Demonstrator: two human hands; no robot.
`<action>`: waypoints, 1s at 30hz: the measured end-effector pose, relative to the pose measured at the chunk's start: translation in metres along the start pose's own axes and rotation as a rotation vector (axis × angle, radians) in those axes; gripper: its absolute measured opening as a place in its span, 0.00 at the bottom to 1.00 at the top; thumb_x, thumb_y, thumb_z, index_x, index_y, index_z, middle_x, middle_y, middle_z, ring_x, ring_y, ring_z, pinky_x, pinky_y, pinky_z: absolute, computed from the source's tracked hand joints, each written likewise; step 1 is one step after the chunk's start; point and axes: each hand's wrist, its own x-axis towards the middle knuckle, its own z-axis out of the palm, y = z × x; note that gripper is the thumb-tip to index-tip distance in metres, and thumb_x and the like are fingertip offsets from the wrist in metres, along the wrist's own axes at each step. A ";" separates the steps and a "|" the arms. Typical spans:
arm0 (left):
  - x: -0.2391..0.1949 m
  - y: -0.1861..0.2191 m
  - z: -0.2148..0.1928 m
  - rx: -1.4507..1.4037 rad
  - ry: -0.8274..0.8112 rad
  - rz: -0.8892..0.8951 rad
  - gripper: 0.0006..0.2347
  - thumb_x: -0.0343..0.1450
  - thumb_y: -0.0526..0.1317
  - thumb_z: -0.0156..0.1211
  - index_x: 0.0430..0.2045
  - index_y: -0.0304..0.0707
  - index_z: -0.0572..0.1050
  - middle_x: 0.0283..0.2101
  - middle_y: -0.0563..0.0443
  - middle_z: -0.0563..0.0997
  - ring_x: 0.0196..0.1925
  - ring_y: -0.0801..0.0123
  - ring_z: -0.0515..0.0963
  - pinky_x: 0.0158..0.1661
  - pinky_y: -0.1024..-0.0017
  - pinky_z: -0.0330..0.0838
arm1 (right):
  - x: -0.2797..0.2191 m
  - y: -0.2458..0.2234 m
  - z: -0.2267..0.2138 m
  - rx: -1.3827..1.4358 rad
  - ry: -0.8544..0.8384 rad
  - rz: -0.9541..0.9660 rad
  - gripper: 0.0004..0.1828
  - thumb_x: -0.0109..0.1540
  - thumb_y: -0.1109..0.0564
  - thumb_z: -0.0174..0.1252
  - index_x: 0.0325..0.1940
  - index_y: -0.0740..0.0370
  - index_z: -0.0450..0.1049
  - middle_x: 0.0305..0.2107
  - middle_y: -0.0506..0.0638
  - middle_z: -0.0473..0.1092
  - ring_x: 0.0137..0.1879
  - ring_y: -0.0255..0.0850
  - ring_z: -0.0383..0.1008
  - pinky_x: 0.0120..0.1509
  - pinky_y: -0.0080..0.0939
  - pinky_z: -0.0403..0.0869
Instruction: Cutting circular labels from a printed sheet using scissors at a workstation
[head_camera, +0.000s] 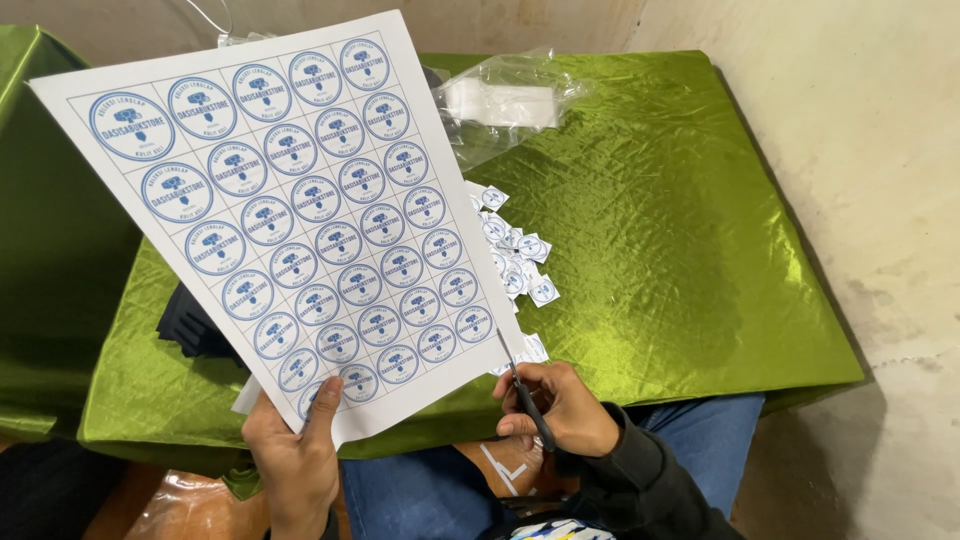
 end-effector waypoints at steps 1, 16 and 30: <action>0.001 0.000 0.000 0.000 0.000 -0.001 0.14 0.69 0.31 0.63 0.49 0.26 0.77 0.50 0.40 0.83 0.55 0.56 0.82 0.56 0.63 0.78 | 0.001 0.001 0.000 0.000 0.000 0.001 0.17 0.60 0.56 0.70 0.47 0.64 0.73 0.29 0.52 0.73 0.27 0.40 0.78 0.36 0.39 0.82; 0.007 -0.006 -0.003 0.054 -0.009 -0.028 0.15 0.69 0.32 0.64 0.49 0.26 0.77 0.51 0.41 0.83 0.56 0.56 0.82 0.55 0.64 0.78 | 0.009 0.006 -0.001 -0.018 0.037 0.039 0.20 0.59 0.55 0.71 0.50 0.64 0.73 0.32 0.53 0.73 0.27 0.40 0.78 0.37 0.39 0.85; 0.005 -0.010 -0.004 0.110 -0.034 -0.073 0.15 0.68 0.33 0.65 0.47 0.26 0.79 0.49 0.39 0.84 0.53 0.56 0.83 0.53 0.64 0.79 | 0.007 0.008 -0.003 -0.020 0.072 0.047 0.23 0.57 0.53 0.72 0.49 0.68 0.74 0.31 0.54 0.74 0.26 0.41 0.79 0.33 0.38 0.84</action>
